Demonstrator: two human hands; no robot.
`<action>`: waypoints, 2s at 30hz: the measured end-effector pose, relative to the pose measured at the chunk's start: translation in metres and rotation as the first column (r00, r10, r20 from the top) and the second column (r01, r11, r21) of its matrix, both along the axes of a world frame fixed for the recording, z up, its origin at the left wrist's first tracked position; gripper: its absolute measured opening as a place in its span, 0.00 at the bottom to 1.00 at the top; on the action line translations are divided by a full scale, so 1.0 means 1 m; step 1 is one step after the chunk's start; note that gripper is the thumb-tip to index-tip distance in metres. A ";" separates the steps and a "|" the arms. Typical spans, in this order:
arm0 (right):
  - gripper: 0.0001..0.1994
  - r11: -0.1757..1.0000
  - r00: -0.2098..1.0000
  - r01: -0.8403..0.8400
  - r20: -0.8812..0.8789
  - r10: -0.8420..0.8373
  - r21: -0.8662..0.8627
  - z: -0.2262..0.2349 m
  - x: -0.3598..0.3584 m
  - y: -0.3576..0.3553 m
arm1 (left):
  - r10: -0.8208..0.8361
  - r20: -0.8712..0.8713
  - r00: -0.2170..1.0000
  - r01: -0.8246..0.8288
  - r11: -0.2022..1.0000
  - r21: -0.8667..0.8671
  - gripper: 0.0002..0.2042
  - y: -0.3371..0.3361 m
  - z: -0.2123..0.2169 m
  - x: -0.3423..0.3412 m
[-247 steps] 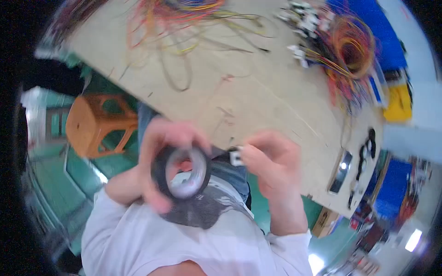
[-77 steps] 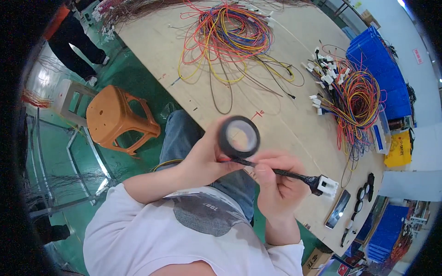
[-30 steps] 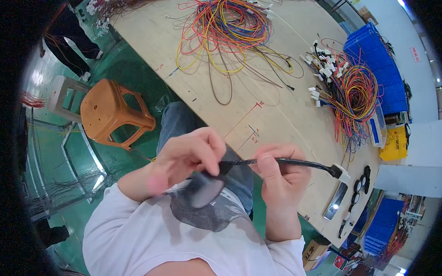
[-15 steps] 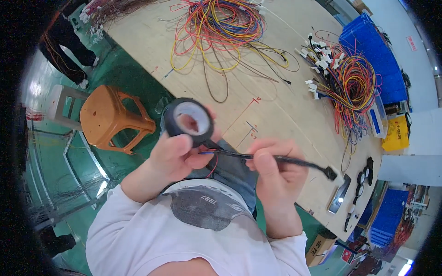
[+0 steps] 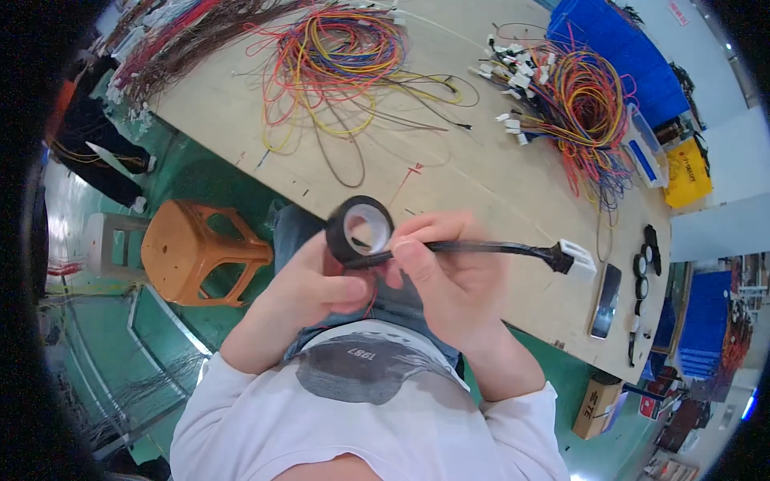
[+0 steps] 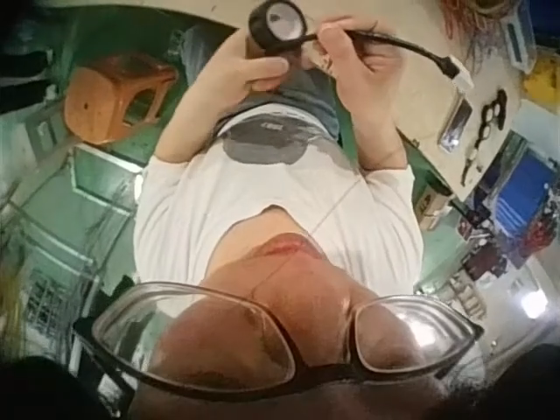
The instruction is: Applying electrical tape to secure and bundle wires in a wire harness assembly.
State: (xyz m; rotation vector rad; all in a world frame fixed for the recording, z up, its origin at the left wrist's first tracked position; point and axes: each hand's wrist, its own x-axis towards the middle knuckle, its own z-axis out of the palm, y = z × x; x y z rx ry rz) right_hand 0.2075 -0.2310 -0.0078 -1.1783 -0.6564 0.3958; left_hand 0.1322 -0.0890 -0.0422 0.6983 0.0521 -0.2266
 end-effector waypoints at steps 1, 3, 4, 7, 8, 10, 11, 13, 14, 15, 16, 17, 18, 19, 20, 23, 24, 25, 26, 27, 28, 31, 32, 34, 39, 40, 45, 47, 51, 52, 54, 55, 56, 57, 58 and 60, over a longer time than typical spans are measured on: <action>0.04 1.000 1.000 0.006 -0.029 -0.006 -0.001 0.000 0.000 0.000 | -0.027 -0.017 0.999 0.026 0.997 -0.074 0.17 0.001 -0.006 -0.001; 0.03 0.999 0.997 0.025 -0.070 -0.027 -0.029 -0.004 0.000 -0.001 | 0.144 -0.226 0.963 -0.215 0.919 -0.330 0.16 0.005 -0.005 -0.007; 0.03 0.996 0.993 0.056 -0.101 -0.062 -0.065 -0.007 0.000 -0.003 | 0.206 -0.204 0.957 -0.266 0.905 -0.331 0.17 0.007 -0.008 -0.011; 0.03 0.980 0.974 0.099 -0.186 -0.131 -0.171 0.001 0.003 -0.008 | 0.538 0.155 0.828 -0.552 0.832 0.059 0.19 -0.005 -0.009 -0.022; 0.03 0.978 0.972 0.084 -0.198 -0.123 -0.192 0.005 0.007 -0.005 | 0.185 0.568 0.802 -0.318 0.937 0.145 0.17 0.014 -0.015 -0.021; 0.03 0.945 0.982 0.109 -0.115 -0.150 -0.307 0.017 0.009 0.004 | 0.148 0.313 0.938 -0.152 0.988 -0.010 0.10 0.020 -0.013 -0.019; 0.03 0.951 0.992 0.092 -0.061 -0.115 -0.294 0.021 0.008 0.013 | 0.324 0.183 0.928 -0.360 0.906 0.221 0.07 0.011 -0.001 -0.022; 0.04 0.951 0.993 0.091 0.096 -0.065 -0.295 0.028 0.004 0.029 | 0.279 0.182 0.943 -0.330 0.862 0.385 0.06 0.012 0.008 -0.020; 0.05 0.945 0.980 0.104 0.195 -0.044 -0.311 0.028 0.003 0.035 | 0.205 0.210 0.956 -0.285 0.822 0.493 0.07 0.017 0.008 -0.024; 0.07 0.955 0.971 0.064 0.240 0.007 -0.290 0.024 0.004 0.042 | 0.331 0.234 0.914 -0.405 0.735 0.543 0.06 0.017 0.012 -0.026; 0.08 0.964 0.955 0.025 0.291 0.056 -0.266 0.020 0.007 0.049 | 0.451 0.379 0.808 -0.589 0.638 0.495 0.05 0.020 0.003 -0.023; 0.13 0.972 0.930 0.029 0.363 0.059 -0.232 0.006 0.005 0.056 | 0.578 0.300 0.759 -0.649 0.633 0.423 0.05 0.021 0.008 -0.025; 0.15 0.952 0.911 -0.018 0.387 0.141 -0.304 -0.004 -0.001 0.059 | 0.675 0.314 0.667 -0.733 0.521 0.438 0.05 0.025 0.002 -0.025; 0.17 0.925 0.887 -0.045 0.411 0.211 -0.377 -0.009 -0.006 0.060 | 0.662 0.300 0.687 -0.719 0.556 0.417 0.05 0.033 -0.001 -0.026; 0.18 0.919 0.880 -0.047 0.418 0.224 -0.392 -0.014 -0.011 0.064 | 0.656 0.301 0.692 -0.714 0.561 0.420 0.05 0.033 0.000 -0.025; 0.15 0.913 0.914 -0.237 0.242 0.325 -0.331 -0.016 -0.008 0.068 | 0.649 0.386 0.656 -0.744 0.465 0.480 0.04 0.030 0.007 -0.036; 0.15 0.914 0.915 -0.237 0.240 0.324 -0.329 -0.015 -0.007 0.068 | 0.648 0.385 0.657 -0.742 0.465 0.483 0.04 0.031 0.006 -0.038; 0.12 0.888 0.832 -0.171 0.421 0.362 -0.426 -0.014 -0.005 0.067 | 0.525 0.605 0.598 -0.767 0.155 0.623 0.04 0.032 0.003 -0.038; 0.10 0.860 0.710 -0.083 0.576 0.406 -0.504 -0.013 -0.003 0.066 | 0.321 0.763 0.561 -0.753 -0.184 0.631 0.04 0.034 -0.002 -0.038; 0.10 0.861 0.713 -0.067 0.580 0.394 -0.504 -0.009 -0.001 0.066 | 0.092 0.851 0.517 -0.768 -0.389 0.508 0.05 0.043 -0.012 -0.033; 0.08 0.787 0.733 -0.130 0.477 0.486 -0.603 -0.005 0.001 0.067 | 0.138 0.822 0.552 -0.740 -0.375 0.559 0.05 0.039 -0.015 -0.035; 0.05 0.599 0.774 -0.398 0.097 0.626 -0.695 0.008 0.007 0.065 | 0.541 0.531 0.652 -0.701 0.164 0.694 0.03 0.026 -0.010 -0.049; 0.05 0.489 0.730 -0.594 -0.173 0.661 -0.638 0.009 0.009 0.063 | 0.656 0.235 0.717 -0.657 0.524 0.542 0.04 0.020 0.003 -0.054; 0.04 0.476 0.621 -0.729 -0.182 0.763 -0.492 0.005 0.004 0.050 | 0.560 0.269 0.784 -0.613 0.625 0.484 0.05 0.018 0.009 -0.075; 0.04 0.642 0.939 -0.313 -0.125 0.321 -0.701 -0.016 0.069 -0.021 | 0.755 0.117 0.645 -0.727 0.654 -0.210 0.06 0.102 0.022 -0.141; 0.05 0.620 0.972 0.141 0.226 0.061 -0.772 -0.037 0.086 -0.043 | 0.746 0.184 0.640 -0.767 0.632 0.110 0.06 0.119 0.008 -0.146; 0.15 0.183 0.569 0.730 0.734 0.370 -0.658 -0.083 0.123 -0.046 | 0.836 -0.197 0.512 -0.229 0.354 0.907 0.11 0.113 -0.051 -0.146; 0.16 0.135 0.523 0.776 0.748 0.409 -0.616 -0.087 0.128 -0.041 | 0.699 -0.328 0.636 -0.067 0.473 0.878 0.12 0.094 -0.070 -0.127; 0.17 0.400 0.271 0.826 0.902 0.336 -0.397 -0.063 0.096 -0.031 | 0.389 -0.135 0.911 0.150 -0.008 0.989 0.12 0.066 -0.156 -0.083; 0.16 0.496 0.381 0.741 0.892 0.245 -0.453 -0.059 0.077 -0.030 | 0.375 -0.111 0.921 0.141 -0.054 0.989 0.11 0.055 -0.176 -0.066; 0.13 0.599 0.751 0.383 0.615 0.241 -0.703 -0.051 0.026 -0.025 | 0.147 -0.101 0.984 0.140 -0.281 0.949 0.11 0.064 -0.255 -0.053; 0.12 0.568 0.903 0.077 0.299 0.309 -0.820 -0.049 0.003 -0.025 | -0.086 -0.148 0.985 0.094 -0.448 0.889 0.10 0.072 -0.298 -0.052; 0.11 0.638 0.950 -0.205 0.005 0.311 -0.742 -0.070 -0.009 -0.031 | -0.116 -0.137 0.984 0.073 -0.440 0.895 0.10 0.060 -0.293 -0.033; 0.12 0.599 0.936 -0.309 -0.126 0.328 -0.739 -0.097 -0.020 -0.038 | 0.131 -0.449 0.884 0.447 0.046 0.893 0.10 0.041 -0.273 -0.010; 0.13 0.566 0.890 -0.455 -0.343 0.299 -0.687 -0.124 -0.027 -0.041 | 0.180 -0.772 0.610 0.578 0.565 0.589 0.09 0.030 -0.260 0.003; 0.13 0.696 0.728 -0.530 -0.680 0.081 -0.485 -0.166 -0.037 -0.035 | 0.100 -0.783 0.614 0.425 0.794 0.435 0.07 0.033 -0.287 -0.004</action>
